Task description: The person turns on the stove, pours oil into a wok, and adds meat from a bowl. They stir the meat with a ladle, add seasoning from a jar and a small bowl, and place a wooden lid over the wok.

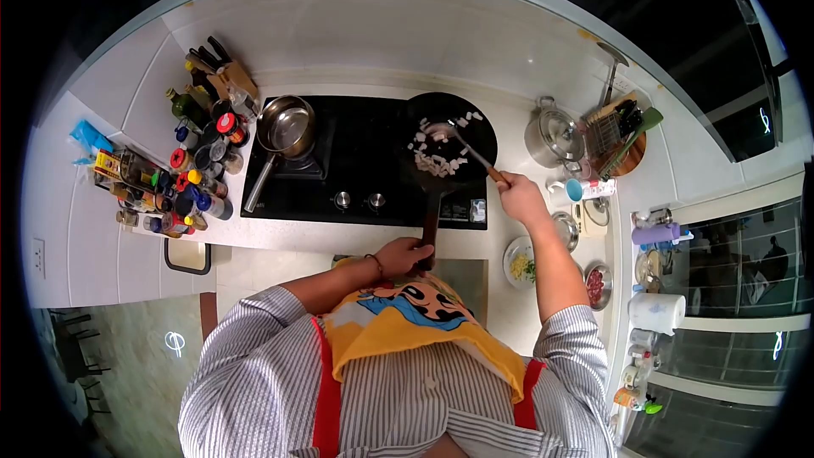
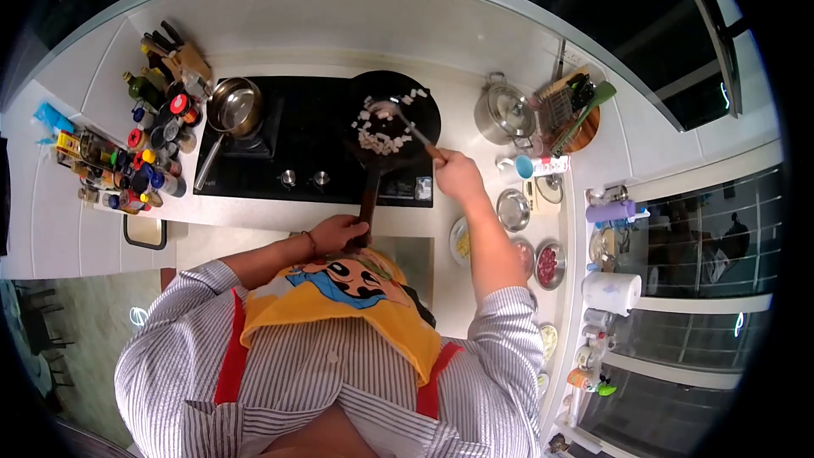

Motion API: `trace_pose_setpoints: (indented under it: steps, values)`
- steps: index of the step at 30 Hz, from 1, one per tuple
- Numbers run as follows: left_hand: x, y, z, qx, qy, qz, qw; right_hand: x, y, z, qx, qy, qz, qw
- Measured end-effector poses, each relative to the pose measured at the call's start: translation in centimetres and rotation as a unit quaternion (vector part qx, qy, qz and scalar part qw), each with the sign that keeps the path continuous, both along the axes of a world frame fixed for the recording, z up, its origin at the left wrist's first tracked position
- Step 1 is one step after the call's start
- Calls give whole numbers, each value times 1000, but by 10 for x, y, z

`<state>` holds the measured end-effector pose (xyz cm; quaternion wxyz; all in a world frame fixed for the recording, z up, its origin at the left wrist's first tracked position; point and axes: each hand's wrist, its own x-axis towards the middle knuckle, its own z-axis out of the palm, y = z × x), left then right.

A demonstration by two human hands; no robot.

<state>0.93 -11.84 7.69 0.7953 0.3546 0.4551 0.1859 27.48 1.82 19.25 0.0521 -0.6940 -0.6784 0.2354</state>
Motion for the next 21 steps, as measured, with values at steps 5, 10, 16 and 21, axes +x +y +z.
trace_pose_setpoints:
  steps: [5,10,16,21]
  values:
    - [-3,0,-4,23,-5,-2,1000,28,-9,22,-18,-11,30,999]
    - [-2,0,0,9,-5,3,1000,9,-4,1,26,-31,14,999]
    - [-3,-2,-7,7,-15,10,1000,31,-12,37,-2,-39,32,999]
    - [-1,-1,-6,5,-6,1,1000,19,-6,2,60,-26,25,998]
